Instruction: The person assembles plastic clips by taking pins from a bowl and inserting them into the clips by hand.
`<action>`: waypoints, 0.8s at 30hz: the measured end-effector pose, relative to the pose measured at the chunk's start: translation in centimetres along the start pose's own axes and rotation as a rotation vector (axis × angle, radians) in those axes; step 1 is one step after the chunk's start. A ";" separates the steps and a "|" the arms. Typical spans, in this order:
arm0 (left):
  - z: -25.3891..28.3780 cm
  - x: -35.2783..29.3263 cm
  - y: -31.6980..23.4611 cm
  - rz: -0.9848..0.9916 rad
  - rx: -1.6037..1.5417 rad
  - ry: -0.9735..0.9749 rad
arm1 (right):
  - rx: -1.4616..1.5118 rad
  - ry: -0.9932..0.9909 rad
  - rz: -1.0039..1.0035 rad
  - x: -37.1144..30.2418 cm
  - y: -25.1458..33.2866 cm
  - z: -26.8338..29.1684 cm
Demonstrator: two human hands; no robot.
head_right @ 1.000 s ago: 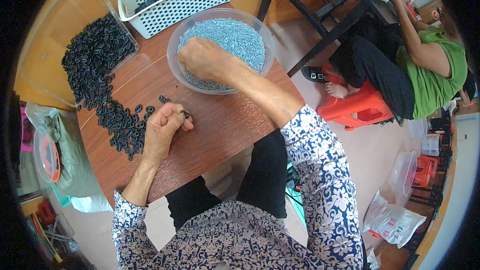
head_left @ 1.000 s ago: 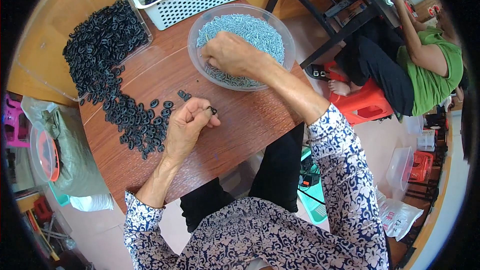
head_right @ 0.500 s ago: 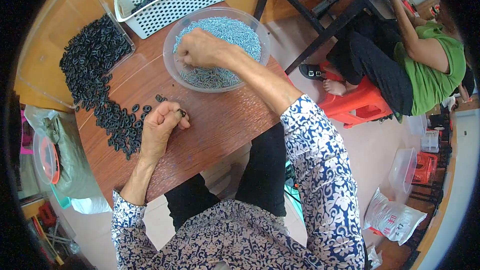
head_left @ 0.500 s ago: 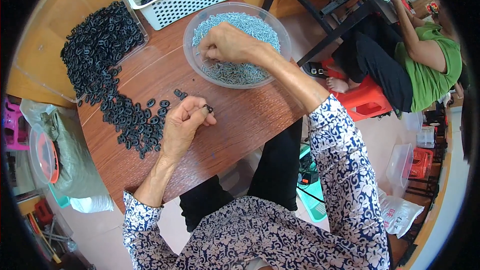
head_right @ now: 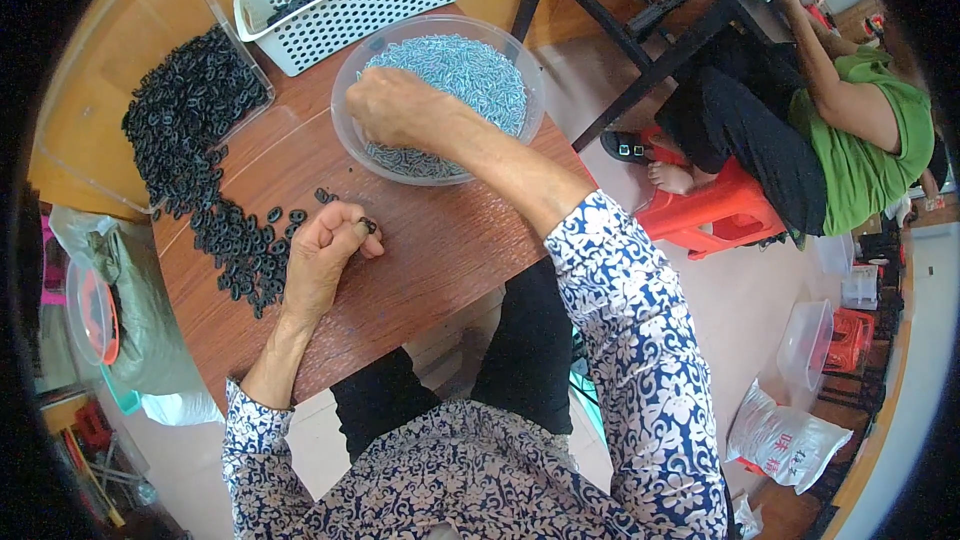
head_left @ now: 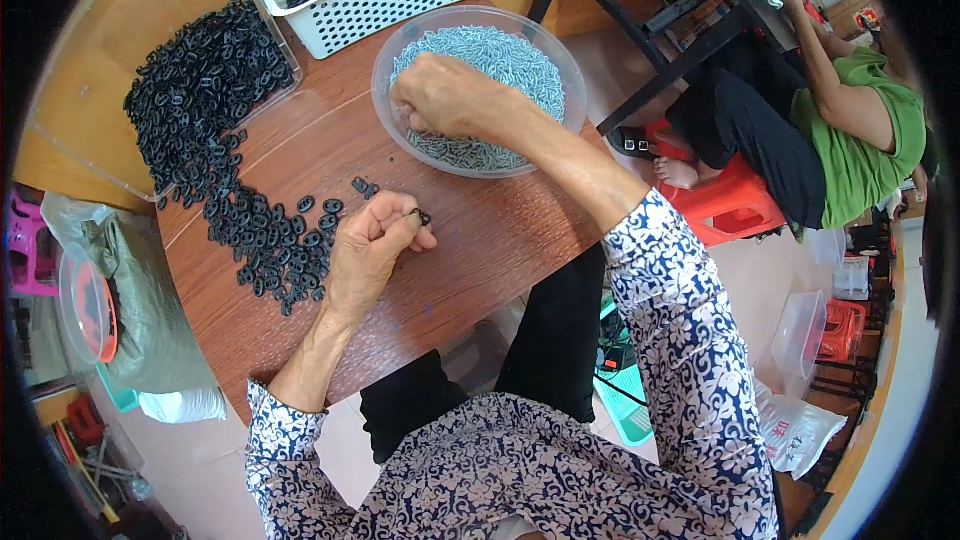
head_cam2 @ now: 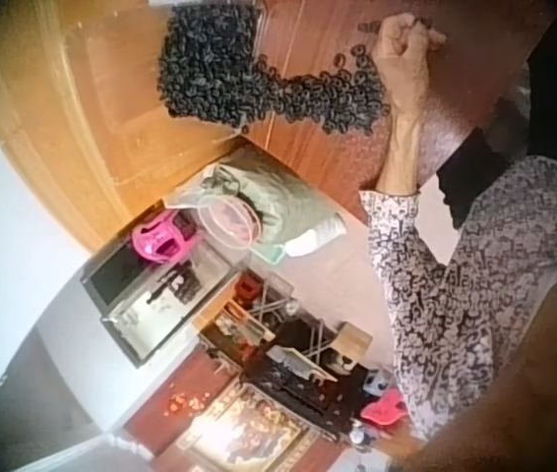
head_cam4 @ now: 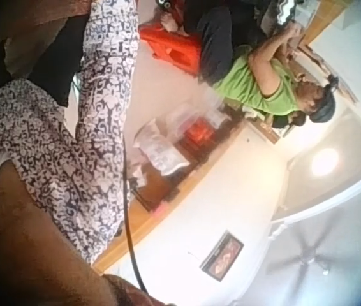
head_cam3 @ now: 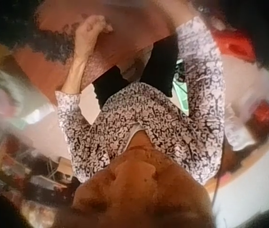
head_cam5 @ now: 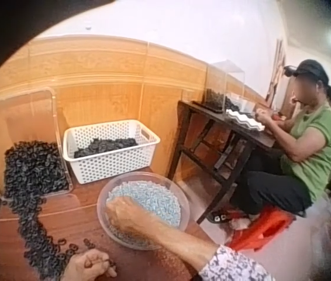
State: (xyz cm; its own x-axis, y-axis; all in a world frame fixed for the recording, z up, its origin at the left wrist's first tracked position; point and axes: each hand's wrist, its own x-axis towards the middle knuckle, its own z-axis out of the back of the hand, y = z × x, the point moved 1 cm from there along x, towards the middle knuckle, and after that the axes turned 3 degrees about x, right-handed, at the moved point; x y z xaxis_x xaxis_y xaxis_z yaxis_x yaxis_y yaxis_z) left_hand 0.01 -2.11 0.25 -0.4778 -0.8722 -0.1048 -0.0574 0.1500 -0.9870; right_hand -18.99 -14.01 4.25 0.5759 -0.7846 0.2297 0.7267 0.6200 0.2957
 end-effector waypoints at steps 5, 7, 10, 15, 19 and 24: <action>-0.1 0.0 0.0 0.011 -0.012 0.002 | 0.126 0.102 -0.038 -0.4 -1.1 1.5; 0.0 0.0 0.0 0.015 -0.025 0.002 | 0.210 0.021 -0.129 -0.8 -1.5 1.9; 0.1 -0.1 0.0 -0.006 -0.015 0.012 | 0.102 0.127 -0.074 -1.4 -0.8 2.7; 0.0 0.1 0.2 -0.014 -0.001 0.013 | -0.087 0.050 -0.034 -2.0 0.0 1.0; 0.0 0.1 0.2 -0.010 -0.001 0.003 | -0.127 0.015 -0.040 -1.9 0.3 0.8; 0.3 0.2 0.5 -0.027 0.003 0.022 | -0.184 0.035 -0.008 -1.6 0.9 0.9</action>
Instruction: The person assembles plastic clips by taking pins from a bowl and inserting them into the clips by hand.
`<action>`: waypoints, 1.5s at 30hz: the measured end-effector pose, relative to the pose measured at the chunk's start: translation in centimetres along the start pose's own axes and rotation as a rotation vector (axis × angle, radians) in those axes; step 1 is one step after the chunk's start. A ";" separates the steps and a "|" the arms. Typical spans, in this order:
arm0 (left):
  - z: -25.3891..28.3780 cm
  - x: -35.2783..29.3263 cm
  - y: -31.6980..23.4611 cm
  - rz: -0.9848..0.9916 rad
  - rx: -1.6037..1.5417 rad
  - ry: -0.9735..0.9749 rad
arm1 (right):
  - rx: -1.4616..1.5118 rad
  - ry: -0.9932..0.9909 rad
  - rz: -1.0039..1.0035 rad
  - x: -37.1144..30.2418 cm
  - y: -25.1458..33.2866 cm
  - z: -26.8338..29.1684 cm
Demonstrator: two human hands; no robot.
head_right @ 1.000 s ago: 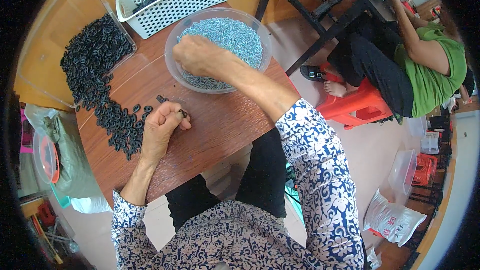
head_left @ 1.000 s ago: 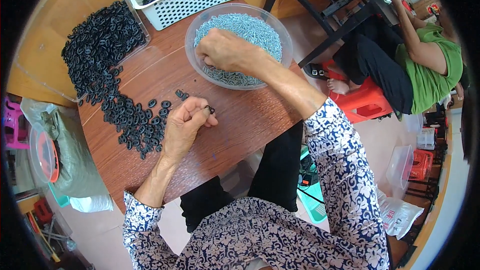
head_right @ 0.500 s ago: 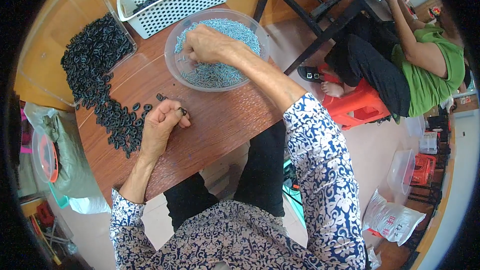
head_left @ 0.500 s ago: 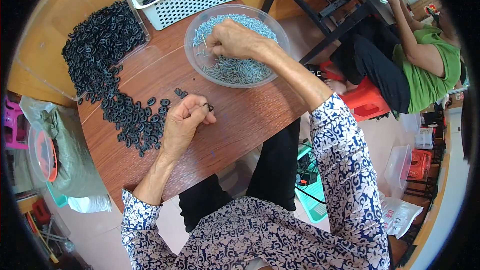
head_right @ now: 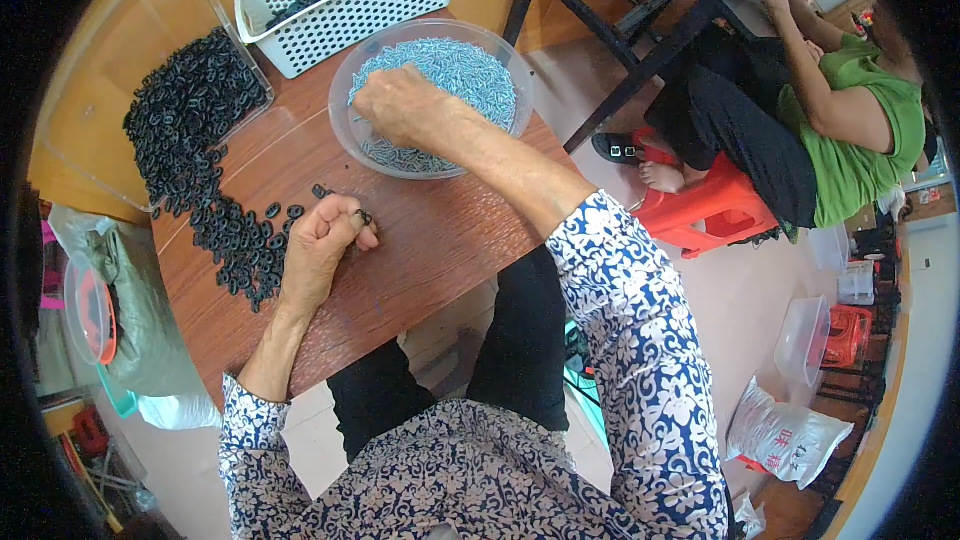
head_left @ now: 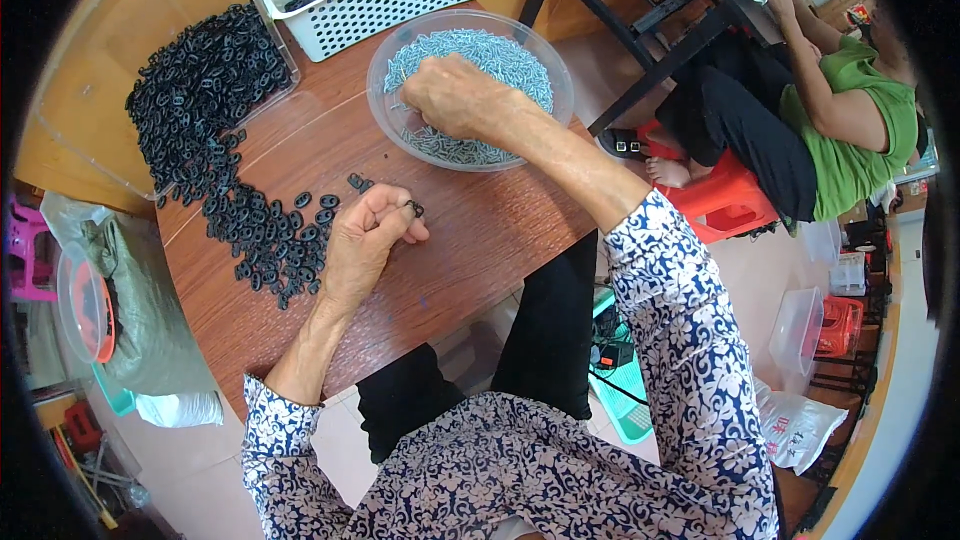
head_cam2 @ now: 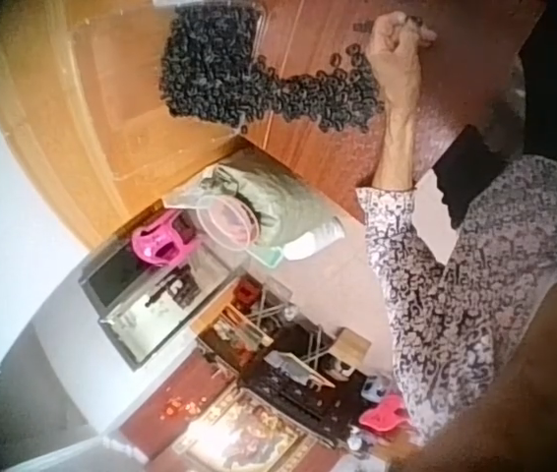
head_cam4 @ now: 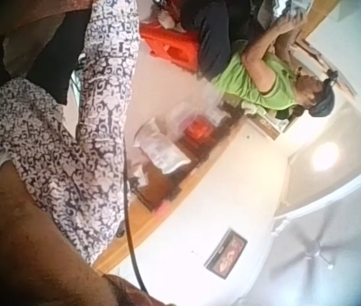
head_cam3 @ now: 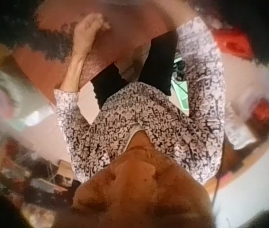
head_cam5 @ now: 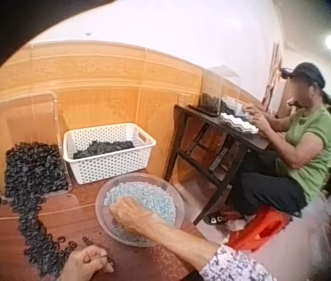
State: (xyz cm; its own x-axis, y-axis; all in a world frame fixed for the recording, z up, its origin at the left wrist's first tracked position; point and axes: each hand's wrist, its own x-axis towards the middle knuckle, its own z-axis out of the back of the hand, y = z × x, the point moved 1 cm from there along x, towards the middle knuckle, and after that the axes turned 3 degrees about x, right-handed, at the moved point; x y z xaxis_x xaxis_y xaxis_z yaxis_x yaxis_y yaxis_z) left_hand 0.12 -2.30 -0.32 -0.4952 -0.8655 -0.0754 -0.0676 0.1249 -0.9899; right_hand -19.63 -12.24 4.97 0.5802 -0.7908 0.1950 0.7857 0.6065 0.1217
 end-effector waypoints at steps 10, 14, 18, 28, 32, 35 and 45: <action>-0.1 -0.1 0.2 -0.001 -0.023 0.003 | 0.246 -0.109 -0.059 0.1 -1.1 -0.8; -0.1 0.1 0.4 -0.014 -0.091 0.009 | 0.439 -0.145 -0.219 -2.1 -0.7 0.9; 0.4 0.0 0.7 -0.002 -0.157 -0.006 | 0.721 -0.276 -0.281 -4.7 3.5 3.4; 0.0 0.1 0.5 0.008 -0.126 -0.028 | 1.255 -0.264 -0.491 -10.5 7.9 -1.3; -0.1 -0.1 0.1 0.001 -0.052 -0.023 | 1.537 -0.244 -0.557 -10.4 8.5 -2.4; -0.2 -0.1 0.3 -0.008 -0.021 -0.020 | 1.590 -0.294 -0.560 -10.1 8.8 -2.8; -0.2 -0.4 0.2 -0.053 -0.015 0.000 | 1.625 -0.310 -0.534 -10.1 8.9 -2.7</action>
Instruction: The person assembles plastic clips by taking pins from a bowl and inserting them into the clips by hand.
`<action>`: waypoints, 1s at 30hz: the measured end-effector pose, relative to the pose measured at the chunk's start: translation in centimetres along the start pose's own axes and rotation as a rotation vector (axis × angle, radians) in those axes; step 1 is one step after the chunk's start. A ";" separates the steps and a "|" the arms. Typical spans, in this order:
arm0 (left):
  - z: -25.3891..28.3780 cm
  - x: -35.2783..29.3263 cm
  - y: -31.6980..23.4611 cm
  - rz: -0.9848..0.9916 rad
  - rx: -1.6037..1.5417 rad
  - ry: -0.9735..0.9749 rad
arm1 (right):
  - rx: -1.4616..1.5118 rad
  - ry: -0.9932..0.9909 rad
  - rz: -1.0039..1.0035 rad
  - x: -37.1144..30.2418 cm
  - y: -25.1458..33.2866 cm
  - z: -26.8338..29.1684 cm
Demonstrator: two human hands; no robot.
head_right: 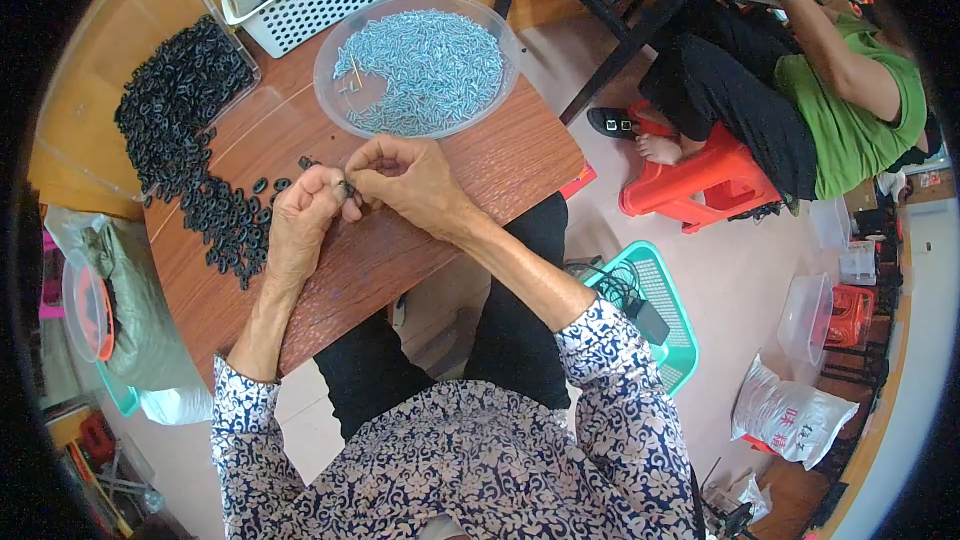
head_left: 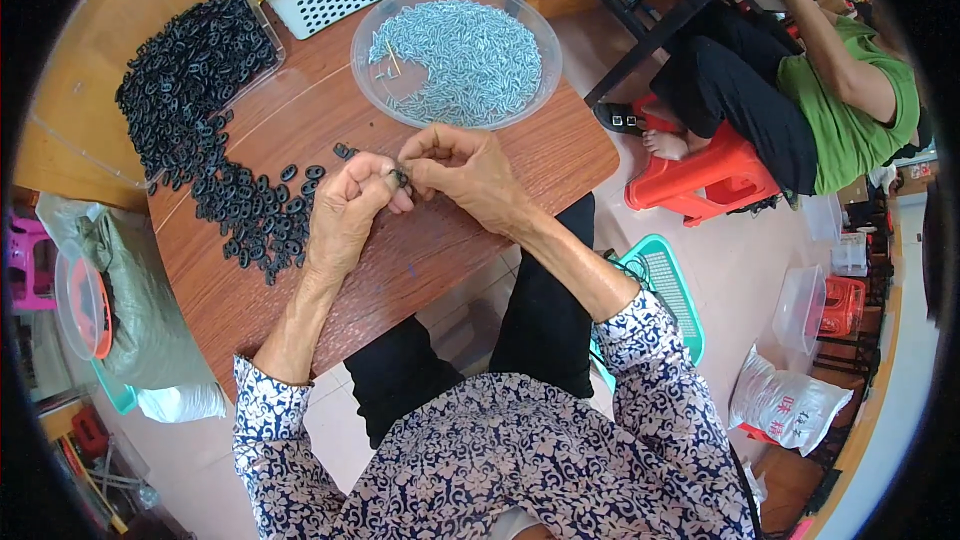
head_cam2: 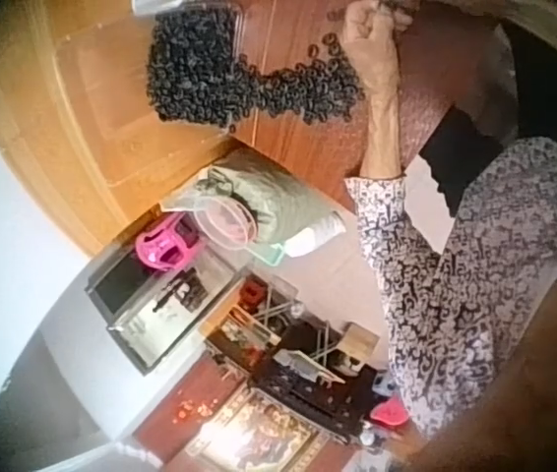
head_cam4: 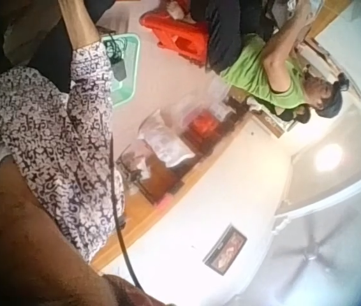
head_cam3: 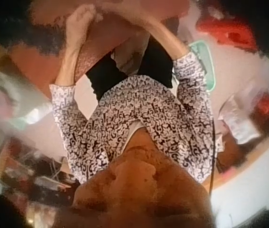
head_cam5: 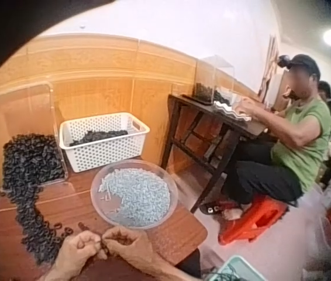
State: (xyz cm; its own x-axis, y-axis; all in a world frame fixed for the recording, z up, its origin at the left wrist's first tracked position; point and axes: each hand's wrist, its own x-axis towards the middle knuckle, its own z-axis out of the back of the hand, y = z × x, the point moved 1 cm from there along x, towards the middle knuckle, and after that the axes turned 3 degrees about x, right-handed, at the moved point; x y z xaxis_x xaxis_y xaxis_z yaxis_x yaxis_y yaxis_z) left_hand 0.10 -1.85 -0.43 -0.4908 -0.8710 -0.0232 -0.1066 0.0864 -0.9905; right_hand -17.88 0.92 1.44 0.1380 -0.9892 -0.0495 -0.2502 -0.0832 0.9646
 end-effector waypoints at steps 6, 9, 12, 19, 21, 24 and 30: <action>0.2 0.1 0.4 0.004 -0.026 0.014 | 0.019 0.024 0.002 0.2 -0.3 0.4; 0.3 0.2 0.7 0.000 -0.042 0.015 | 0.053 0.038 0.007 0.3 -0.4 0.5; 0.3 0.2 0.5 -0.004 0.036 0.021 | -0.002 0.028 0.007 0.2 -0.3 0.3; 0.2 0.0 0.2 -0.002 0.035 0.012 | 0.024 0.003 0.048 0.2 -0.6 -0.3; 0.2 0.0 0.4 0.016 0.024 -0.001 | 0.050 -0.016 0.094 0.2 -0.8 -0.4; 0.2 0.1 0.3 0.004 0.051 0.006 | 0.000 -0.059 0.133 0.1 -0.6 -0.5; 0.1 0.1 0.3 0.006 0.032 -0.008 | -0.002 -0.048 0.148 0.0 -0.7 -0.6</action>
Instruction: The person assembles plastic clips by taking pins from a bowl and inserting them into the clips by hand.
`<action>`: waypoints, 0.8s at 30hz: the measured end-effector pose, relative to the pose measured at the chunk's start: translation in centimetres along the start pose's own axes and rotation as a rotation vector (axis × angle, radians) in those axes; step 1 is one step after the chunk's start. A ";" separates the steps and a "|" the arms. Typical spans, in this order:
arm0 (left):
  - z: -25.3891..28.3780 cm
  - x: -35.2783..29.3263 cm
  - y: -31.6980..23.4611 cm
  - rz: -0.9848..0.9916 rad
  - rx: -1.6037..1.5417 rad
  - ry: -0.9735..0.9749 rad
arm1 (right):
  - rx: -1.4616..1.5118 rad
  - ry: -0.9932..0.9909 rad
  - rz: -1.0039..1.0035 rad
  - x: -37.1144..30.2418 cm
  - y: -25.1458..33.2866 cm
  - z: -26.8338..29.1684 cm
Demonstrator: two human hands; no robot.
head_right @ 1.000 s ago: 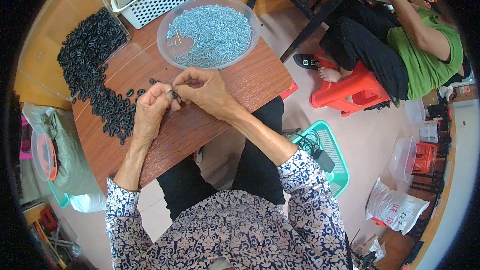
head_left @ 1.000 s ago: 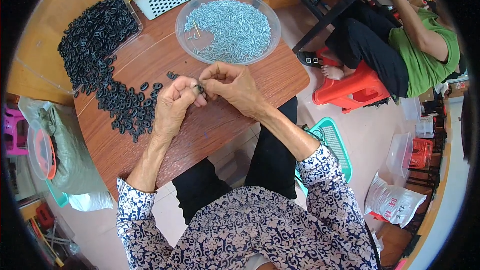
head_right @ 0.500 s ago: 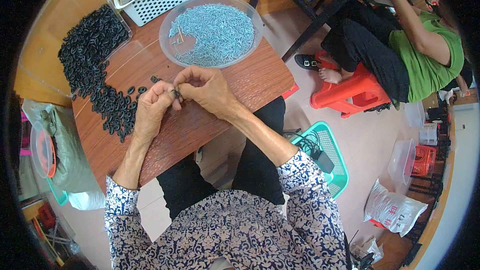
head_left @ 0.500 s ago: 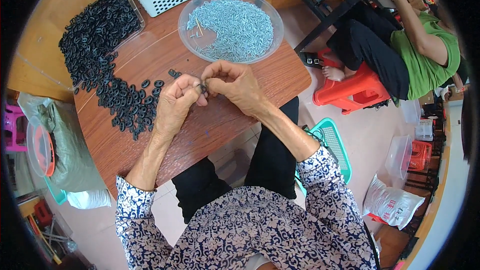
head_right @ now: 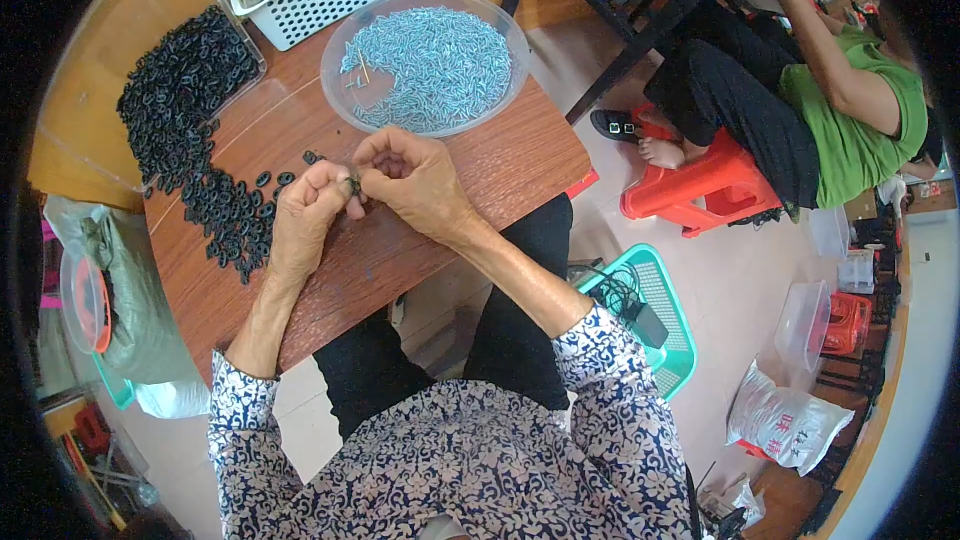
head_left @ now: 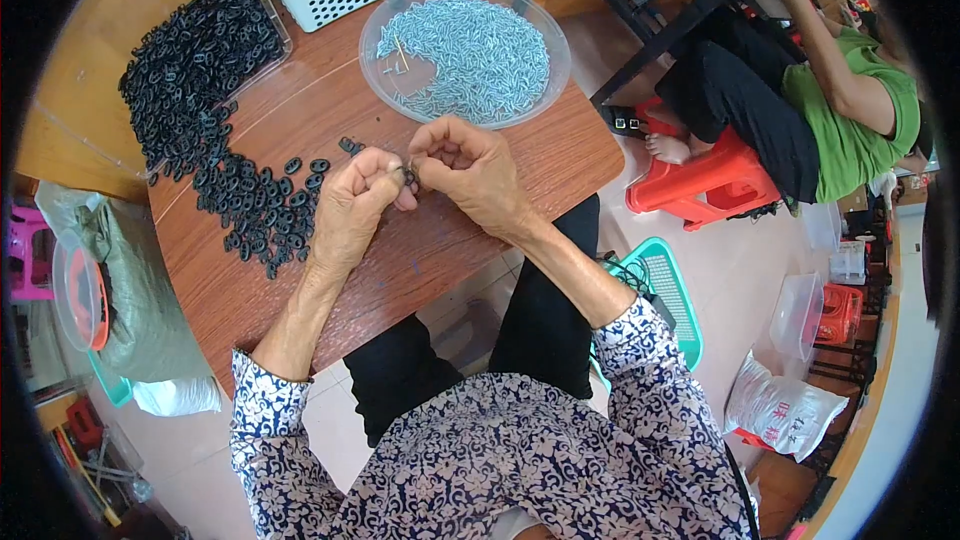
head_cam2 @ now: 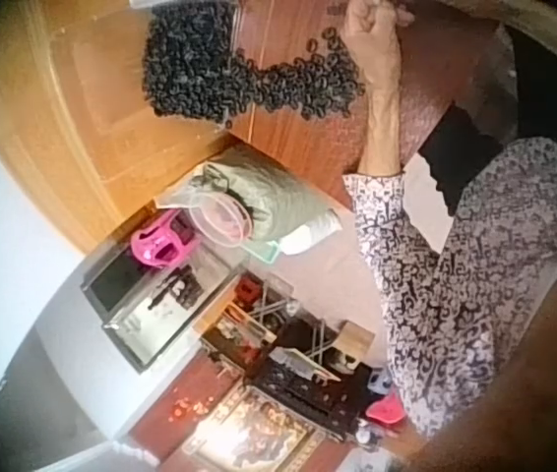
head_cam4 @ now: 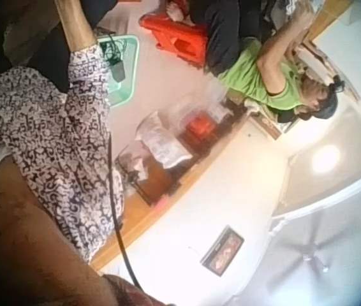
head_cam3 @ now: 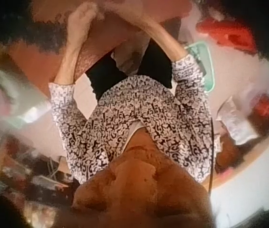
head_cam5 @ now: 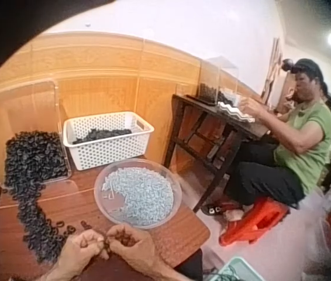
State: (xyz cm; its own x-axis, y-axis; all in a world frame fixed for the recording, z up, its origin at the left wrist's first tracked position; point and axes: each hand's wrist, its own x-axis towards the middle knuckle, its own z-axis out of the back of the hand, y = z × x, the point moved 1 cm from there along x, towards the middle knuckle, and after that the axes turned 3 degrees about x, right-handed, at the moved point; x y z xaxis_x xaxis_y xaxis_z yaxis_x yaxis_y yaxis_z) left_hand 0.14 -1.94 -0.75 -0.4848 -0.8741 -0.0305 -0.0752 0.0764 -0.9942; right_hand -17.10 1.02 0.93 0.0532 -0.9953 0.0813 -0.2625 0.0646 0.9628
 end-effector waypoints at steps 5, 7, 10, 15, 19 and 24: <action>0.0 -0.1 -0.3 0.013 0.016 0.015 | -0.070 -0.001 0.017 -0.2 0.2 -0.2; -0.3 -0.2 -0.6 0.012 0.031 0.012 | -0.109 -0.011 0.025 -0.2 0.3 -0.1; -0.6 -0.3 -0.5 0.038 0.080 -0.017 | -0.129 -0.019 0.029 -0.3 -0.1 0.0; -0.4 -0.3 -0.2 -0.027 0.070 -0.024 | -0.080 -0.002 0.040 -0.1 -0.4 -0.2; -0.3 -0.1 0.4 -0.038 0.057 -0.022 | -0.147 0.014 0.045 -0.2 -0.5 -0.1; -0.1 -0.2 0.1 -0.019 0.047 -0.032 | -0.045 0.024 -0.002 0.0 -0.5 0.2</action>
State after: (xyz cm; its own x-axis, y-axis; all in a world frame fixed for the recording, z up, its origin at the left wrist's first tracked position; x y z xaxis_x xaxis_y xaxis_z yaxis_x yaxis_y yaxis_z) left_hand 0.10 -1.71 -0.81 -0.4558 -0.8900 -0.0143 -0.0423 0.0377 -0.9984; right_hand -17.16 1.01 0.37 0.0768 -0.9934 0.0854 -0.2192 0.0668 0.9734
